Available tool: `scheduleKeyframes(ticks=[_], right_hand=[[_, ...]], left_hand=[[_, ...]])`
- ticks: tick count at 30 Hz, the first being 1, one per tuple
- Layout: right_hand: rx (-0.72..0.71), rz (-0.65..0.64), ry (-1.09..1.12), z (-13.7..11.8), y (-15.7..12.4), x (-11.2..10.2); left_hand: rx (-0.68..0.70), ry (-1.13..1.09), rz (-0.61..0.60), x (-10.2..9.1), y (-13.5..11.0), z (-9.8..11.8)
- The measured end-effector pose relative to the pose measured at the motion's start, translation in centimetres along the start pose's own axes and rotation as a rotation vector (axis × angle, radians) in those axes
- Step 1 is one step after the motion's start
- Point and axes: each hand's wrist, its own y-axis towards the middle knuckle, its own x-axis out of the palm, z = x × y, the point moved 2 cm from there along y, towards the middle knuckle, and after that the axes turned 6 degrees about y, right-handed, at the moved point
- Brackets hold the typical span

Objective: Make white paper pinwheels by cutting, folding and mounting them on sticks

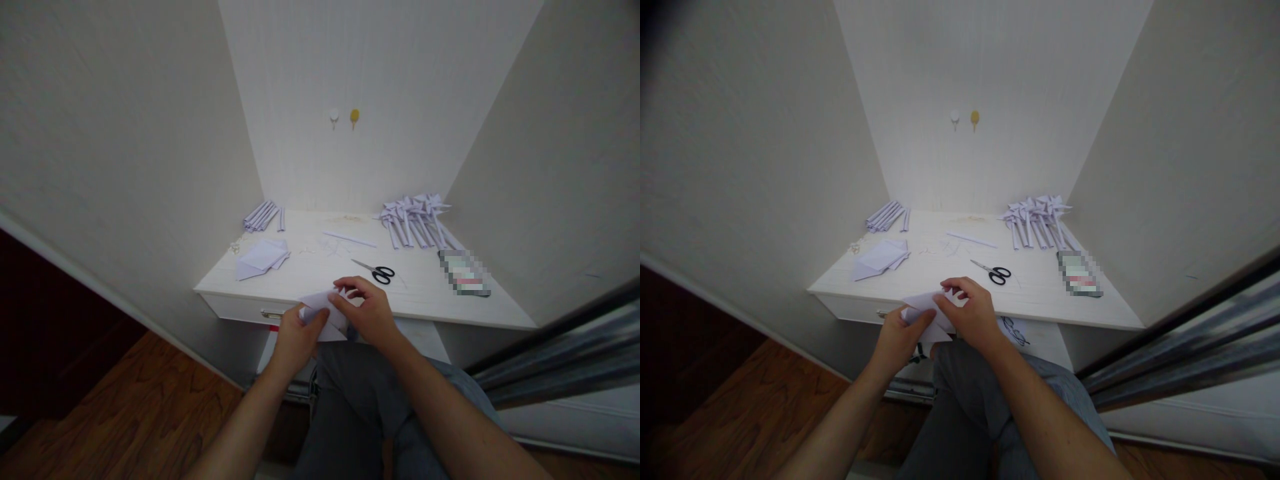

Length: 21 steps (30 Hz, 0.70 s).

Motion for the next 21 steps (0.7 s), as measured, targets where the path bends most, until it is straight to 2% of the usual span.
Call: scheduleKeyframes(ticks=[7,13,17,21], right_hand=[[0.077,0.031,0.054,0.3,0.0,0.1],[0.129,0.005,0.133,0.8,0.4,0.0],[0.141,-0.03,0.082,0.3,0.5,0.6],[0.134,-0.098,-0.056,0.2,1.8,2.3]], left_hand=[[-0.008,0.002,-0.014,0.0,-0.1,-0.6],[-0.05,-0.037,-0.019,-0.5,0.0,-1.0],[-0.079,-0.082,-0.008,-1.0,0.2,-1.2],[-0.089,-0.106,0.021,-2.6,1.3,-1.7]])
